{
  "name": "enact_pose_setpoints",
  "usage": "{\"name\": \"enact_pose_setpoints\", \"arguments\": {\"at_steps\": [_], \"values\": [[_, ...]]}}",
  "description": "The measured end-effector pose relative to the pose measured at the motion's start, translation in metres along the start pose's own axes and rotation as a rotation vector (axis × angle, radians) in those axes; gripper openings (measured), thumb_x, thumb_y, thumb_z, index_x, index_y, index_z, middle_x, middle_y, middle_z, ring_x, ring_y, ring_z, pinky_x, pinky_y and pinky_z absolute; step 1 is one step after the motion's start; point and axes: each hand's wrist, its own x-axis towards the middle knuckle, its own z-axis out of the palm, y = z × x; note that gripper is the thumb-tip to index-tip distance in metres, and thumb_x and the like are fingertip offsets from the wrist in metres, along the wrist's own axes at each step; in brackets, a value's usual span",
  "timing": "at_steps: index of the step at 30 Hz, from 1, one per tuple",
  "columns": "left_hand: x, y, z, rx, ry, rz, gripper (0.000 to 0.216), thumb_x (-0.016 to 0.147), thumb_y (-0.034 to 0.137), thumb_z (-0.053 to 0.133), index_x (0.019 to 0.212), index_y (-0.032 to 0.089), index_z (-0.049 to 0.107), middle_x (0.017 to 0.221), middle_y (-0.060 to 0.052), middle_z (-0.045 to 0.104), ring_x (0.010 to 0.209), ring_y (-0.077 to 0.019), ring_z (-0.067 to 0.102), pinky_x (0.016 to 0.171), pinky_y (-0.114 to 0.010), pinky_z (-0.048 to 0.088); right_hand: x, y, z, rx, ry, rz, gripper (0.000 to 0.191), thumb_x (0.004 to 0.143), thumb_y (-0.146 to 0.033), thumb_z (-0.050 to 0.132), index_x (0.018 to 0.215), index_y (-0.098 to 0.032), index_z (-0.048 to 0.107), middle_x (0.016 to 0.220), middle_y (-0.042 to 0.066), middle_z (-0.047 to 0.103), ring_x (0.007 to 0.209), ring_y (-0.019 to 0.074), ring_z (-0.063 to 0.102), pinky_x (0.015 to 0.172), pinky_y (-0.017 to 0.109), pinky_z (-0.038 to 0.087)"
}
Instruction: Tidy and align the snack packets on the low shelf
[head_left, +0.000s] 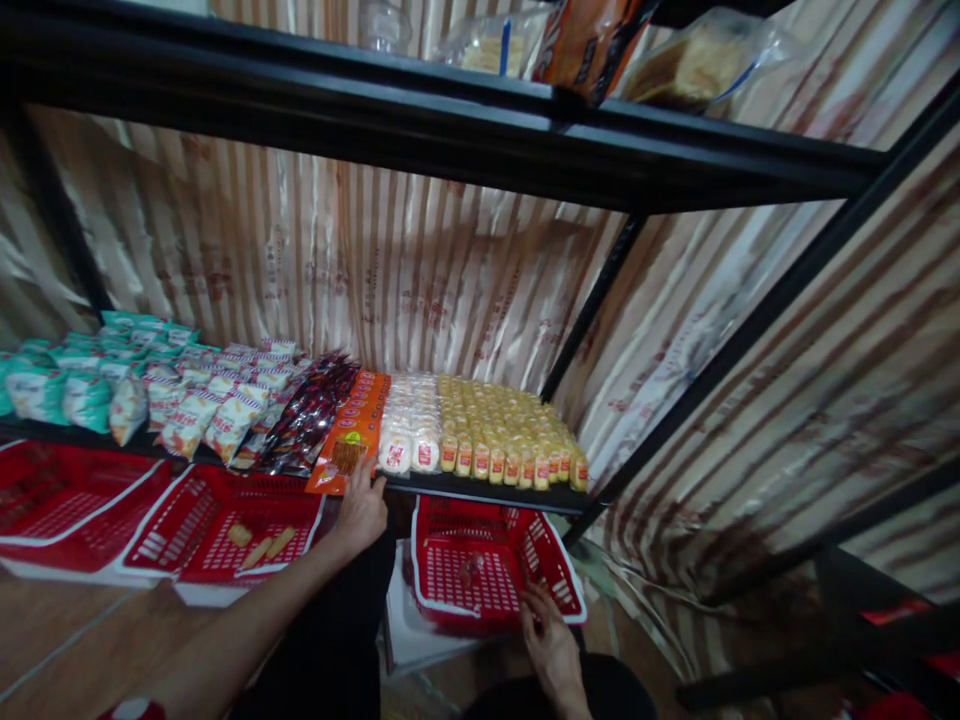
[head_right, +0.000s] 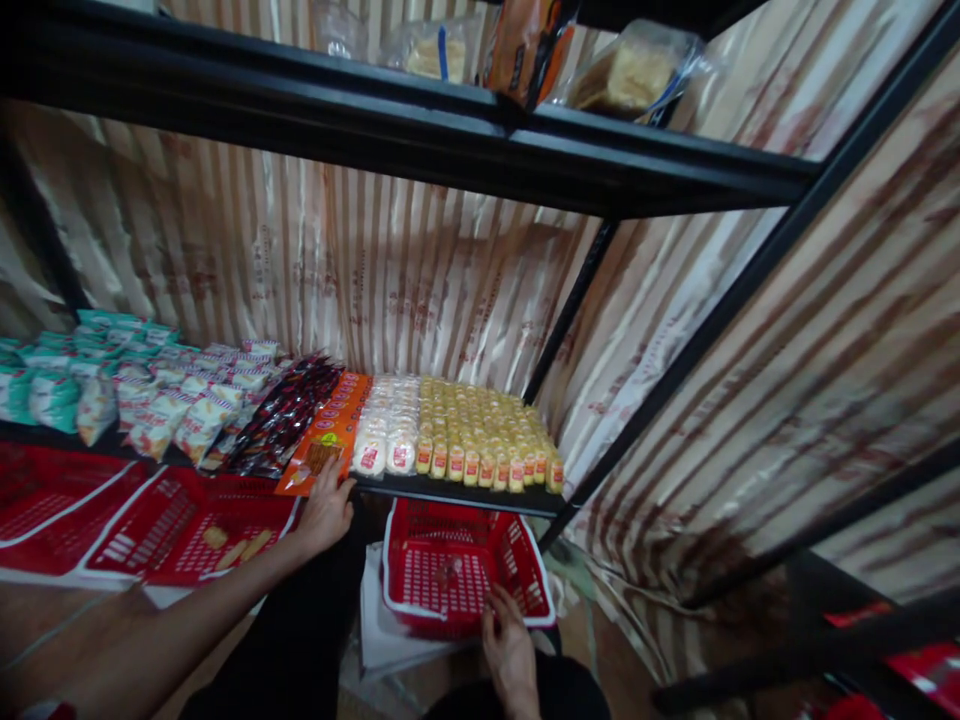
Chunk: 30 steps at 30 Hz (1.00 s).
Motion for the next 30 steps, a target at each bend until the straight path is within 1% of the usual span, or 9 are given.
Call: {"name": "enact_pose_setpoints", "arguments": {"at_steps": [5,9,13,16,19,22,24,27,30], "values": [[0.009,0.009,0.002,-0.034,0.009,0.023,0.038,0.072,0.006,0.047,0.107,0.011,0.062,0.141,-0.017,0.039,0.136,-0.0333,0.024,0.107,-0.05,0.031,-0.001,-0.003,0.001,-0.01,-0.028,0.005,0.042,0.082,-0.046,0.043,0.079,-0.018,0.073,0.096,0.012,0.072,0.083,0.0227,0.07,0.074,0.036,0.058],[0.02,0.027,0.012,-0.076,-0.012,0.054,0.039,0.075,0.008,0.046,0.111,0.01,0.06,0.142,-0.017,0.037,0.138,-0.0328,0.019,0.108,-0.05,0.03,-0.002,-0.007,0.004,-0.001,-0.068,0.005,0.039,0.084,-0.041,0.043,0.083,-0.016,0.073,0.099,0.012,0.071,0.089,0.0225,0.069,0.08,0.035,0.058],[0.03,0.056,0.032,-0.132,-0.028,0.142,0.046,0.078,0.011,0.044,0.124,0.012,0.052,0.148,-0.014,0.03,0.14,-0.0296,0.013,0.109,-0.047,0.03,-0.002,-0.008,0.007,0.02,-0.096,0.012,0.039,0.086,-0.043,0.041,0.091,-0.018,0.071,0.099,0.011,0.071,0.092,0.0217,0.068,0.083,0.034,0.057],[0.036,0.079,0.05,-0.18,-0.02,0.24,0.053,0.079,0.009,0.043,0.132,0.013,0.044,0.151,-0.014,0.022,0.141,-0.0294,0.007,0.108,-0.05,0.029,0.003,-0.007,0.005,0.024,-0.101,0.024,0.041,0.088,-0.045,0.04,0.096,-0.019,0.07,0.1,0.009,0.071,0.094,0.0208,0.068,0.082,0.032,0.057],[0.045,0.098,0.068,-0.182,-0.008,0.298,0.059,0.078,0.007,0.043,0.136,0.016,0.038,0.152,-0.014,0.02,0.141,-0.0297,0.005,0.108,-0.052,0.028,0.017,-0.007,0.002,0.017,-0.081,0.03,0.043,0.088,-0.047,0.039,0.101,-0.019,0.069,0.103,0.009,0.071,0.096,0.021,0.067,0.082,0.032,0.057],[0.056,0.113,0.087,-0.172,0.016,0.338,0.063,0.079,0.009,0.045,0.14,0.018,0.033,0.151,-0.013,0.022,0.141,-0.0292,0.009,0.108,-0.054,0.027,0.045,-0.014,0.0,0.012,-0.083,-0.004,0.042,0.089,-0.045,0.039,0.106,-0.019,0.067,0.11,0.009,0.068,0.103,0.0214,0.065,0.086,0.034,0.056],[0.065,0.121,0.098,-0.17,0.05,0.365,0.062,0.08,0.012,0.046,0.14,0.017,0.032,0.15,-0.013,0.025,0.14,-0.0288,0.011,0.108,-0.054,0.027,0.073,-0.021,0.0,0.001,-0.092,-0.024,0.042,0.09,-0.042,0.039,0.113,-0.019,0.063,0.114,0.01,0.066,0.106,0.0211,0.063,0.089,0.034,0.054],[0.077,0.131,0.113,-0.166,0.118,0.372,0.061,0.082,0.014,0.045,0.14,0.02,0.032,0.149,-0.012,0.027,0.14,-0.0277,0.015,0.109,-0.054,0.027,0.128,-0.034,0.002,-0.039,-0.12,-0.099,0.042,0.092,-0.038,0.036,0.122,-0.018,0.057,0.122,0.01,0.062,0.112,0.0198,0.059,0.096,0.036,0.05],[0.086,0.136,0.124,-0.161,0.175,0.354,0.055,0.084,0.015,0.044,0.138,0.023,0.036,0.149,-0.009,0.03,0.139,-0.0264,0.019,0.109,-0.053,0.026,0.191,-0.048,0.01,-0.098,-0.155,-0.245,0.046,0.093,-0.036,0.033,0.131,-0.016,0.048,0.13,0.011,0.055,0.123,0.0205,0.05,0.104,0.042,0.043]]}}
